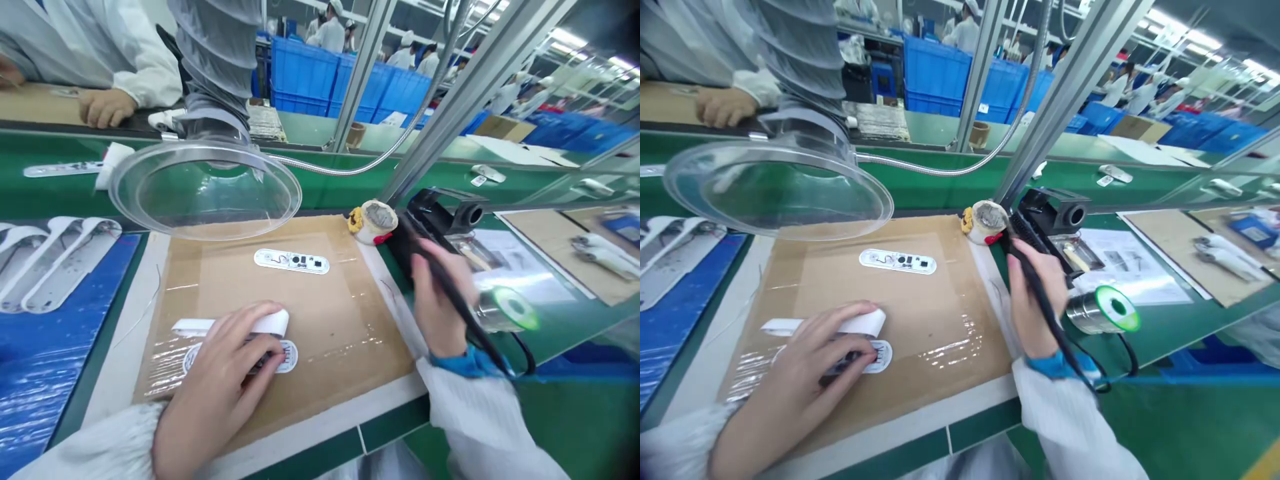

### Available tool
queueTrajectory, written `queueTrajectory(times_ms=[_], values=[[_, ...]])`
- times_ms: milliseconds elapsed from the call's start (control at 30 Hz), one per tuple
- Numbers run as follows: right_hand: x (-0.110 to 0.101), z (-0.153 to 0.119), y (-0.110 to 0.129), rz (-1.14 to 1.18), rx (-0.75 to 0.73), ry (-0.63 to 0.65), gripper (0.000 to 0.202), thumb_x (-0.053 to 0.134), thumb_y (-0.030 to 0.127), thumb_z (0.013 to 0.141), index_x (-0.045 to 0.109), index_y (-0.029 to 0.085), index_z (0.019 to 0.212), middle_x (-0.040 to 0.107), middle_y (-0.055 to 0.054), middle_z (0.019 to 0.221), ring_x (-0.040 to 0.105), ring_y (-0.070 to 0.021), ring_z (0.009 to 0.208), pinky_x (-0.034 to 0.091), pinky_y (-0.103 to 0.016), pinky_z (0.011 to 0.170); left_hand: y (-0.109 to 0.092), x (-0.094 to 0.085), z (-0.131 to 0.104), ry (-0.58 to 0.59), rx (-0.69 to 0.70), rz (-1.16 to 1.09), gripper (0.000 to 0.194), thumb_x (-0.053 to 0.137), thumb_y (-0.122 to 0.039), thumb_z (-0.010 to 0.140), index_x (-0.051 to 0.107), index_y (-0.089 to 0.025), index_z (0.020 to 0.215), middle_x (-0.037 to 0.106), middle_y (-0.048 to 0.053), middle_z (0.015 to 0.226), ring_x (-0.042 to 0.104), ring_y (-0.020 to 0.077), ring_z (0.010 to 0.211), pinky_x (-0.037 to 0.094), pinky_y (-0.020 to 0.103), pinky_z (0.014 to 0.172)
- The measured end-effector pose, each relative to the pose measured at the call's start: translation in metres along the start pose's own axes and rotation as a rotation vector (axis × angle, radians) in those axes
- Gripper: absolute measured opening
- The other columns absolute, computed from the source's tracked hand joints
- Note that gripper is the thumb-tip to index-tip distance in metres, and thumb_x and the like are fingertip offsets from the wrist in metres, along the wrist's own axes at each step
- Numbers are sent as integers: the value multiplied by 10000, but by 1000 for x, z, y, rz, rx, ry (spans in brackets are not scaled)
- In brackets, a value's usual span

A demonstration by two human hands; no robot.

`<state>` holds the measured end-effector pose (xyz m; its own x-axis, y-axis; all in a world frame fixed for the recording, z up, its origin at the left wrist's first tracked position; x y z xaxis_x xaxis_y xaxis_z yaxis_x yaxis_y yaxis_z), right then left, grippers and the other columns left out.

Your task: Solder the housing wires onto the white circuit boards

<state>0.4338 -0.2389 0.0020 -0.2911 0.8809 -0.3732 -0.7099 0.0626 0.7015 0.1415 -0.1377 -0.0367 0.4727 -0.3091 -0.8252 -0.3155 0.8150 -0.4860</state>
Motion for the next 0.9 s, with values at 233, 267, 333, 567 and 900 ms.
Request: queueTrajectory(times_ms=[233,267,333,567,900], values=[[36,30,-7,-32,4,256,353,510,391,981,530,308,1323,702,-64,1210,724,-232,970,630,-372,742,2,3,0,-6,-7,-11,104,515,-200,969,599,-257,948,488,30,1402,477,228,1253,385,427,968],[42,34,-8,-56,-30,262,377,544,369,964,514,315,1335,671,-62,1276,693,-251,1075,623,-394,806,2,3,0,-7,-14,-19,111,512,-206,970,606,-259,944,498,29,1395,484,230,1251,392,433,972],[56,41,-10,-171,-142,307,440,599,312,918,506,298,1348,662,-72,1287,691,-283,1071,600,-456,871,2,2,1,-14,-27,-31,126,504,-219,973,617,-254,928,520,35,1378,497,237,1243,409,445,972],[66,49,-23,-209,-260,363,517,637,213,851,517,293,1347,659,-52,1278,703,-219,957,583,-427,893,0,0,3,7,-16,-8,171,457,-221,982,614,-241,916,580,61,1323,523,212,1254,247,619,1151],[15,7,24,100,-104,85,285,608,304,946,665,264,1222,737,-60,940,732,-217,830,558,-354,724,0,-2,7,20,-74,-30,157,508,-239,965,639,-248,879,566,13,1332,535,152,1245,115,507,1212]])
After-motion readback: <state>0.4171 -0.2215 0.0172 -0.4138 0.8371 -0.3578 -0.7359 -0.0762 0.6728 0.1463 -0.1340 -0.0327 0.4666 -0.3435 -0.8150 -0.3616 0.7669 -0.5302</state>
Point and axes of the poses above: each hand's wrist, its own z-axis towards the middle knuckle, its own x-axis out of the palm, y = z × x, the point moved 6 cm from there along z, towards the middle knuckle
